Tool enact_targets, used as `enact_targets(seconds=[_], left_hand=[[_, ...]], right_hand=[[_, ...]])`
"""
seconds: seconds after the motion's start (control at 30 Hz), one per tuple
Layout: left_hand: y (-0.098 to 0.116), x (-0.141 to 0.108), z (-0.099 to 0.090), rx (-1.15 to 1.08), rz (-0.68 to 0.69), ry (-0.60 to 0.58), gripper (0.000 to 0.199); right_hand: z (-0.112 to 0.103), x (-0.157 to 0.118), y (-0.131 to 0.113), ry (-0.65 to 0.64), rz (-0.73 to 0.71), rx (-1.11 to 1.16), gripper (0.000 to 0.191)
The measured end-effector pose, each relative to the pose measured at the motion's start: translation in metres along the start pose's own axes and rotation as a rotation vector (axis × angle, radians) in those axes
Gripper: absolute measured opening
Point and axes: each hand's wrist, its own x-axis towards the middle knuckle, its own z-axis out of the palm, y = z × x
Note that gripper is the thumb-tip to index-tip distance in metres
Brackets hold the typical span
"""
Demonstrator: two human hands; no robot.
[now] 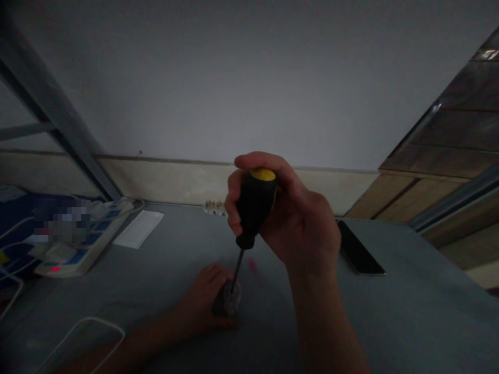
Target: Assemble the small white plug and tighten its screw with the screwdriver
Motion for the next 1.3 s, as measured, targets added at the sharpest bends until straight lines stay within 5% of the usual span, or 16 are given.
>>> enact_targets(seconds=[0.4, 0.6, 0.77, 1.0, 1.3], left_hand=[[0.0, 0.001, -0.008, -0.068, 0.086, 0.015, 0.075], [-0.004, 0.002, -0.02, -0.156, 0.125, 0.025, 0.053], [-0.007, 0.003, -0.017, -0.133, 0.148, 0.046, 0.054], [-0.006, 0.004, -0.018, -0.106, 0.165, 0.048, 0.049], [-0.009, 0.005, -0.015, -0.118, 0.18, 0.057, 0.053]], right_hand=[[0.006, -0.007, 0.004, 0.079, -0.085, -0.096, 0.025], [0.006, -0.009, -0.006, 0.089, 0.004, -0.144, 0.028], [0.015, -0.017, -0.003, 0.218, -0.112, -0.287, 0.015], [0.026, -0.014, 0.01, 0.264, -0.204, -0.239, 0.026], [0.018, -0.013, 0.003, 0.303, -0.121, -0.249, 0.021]])
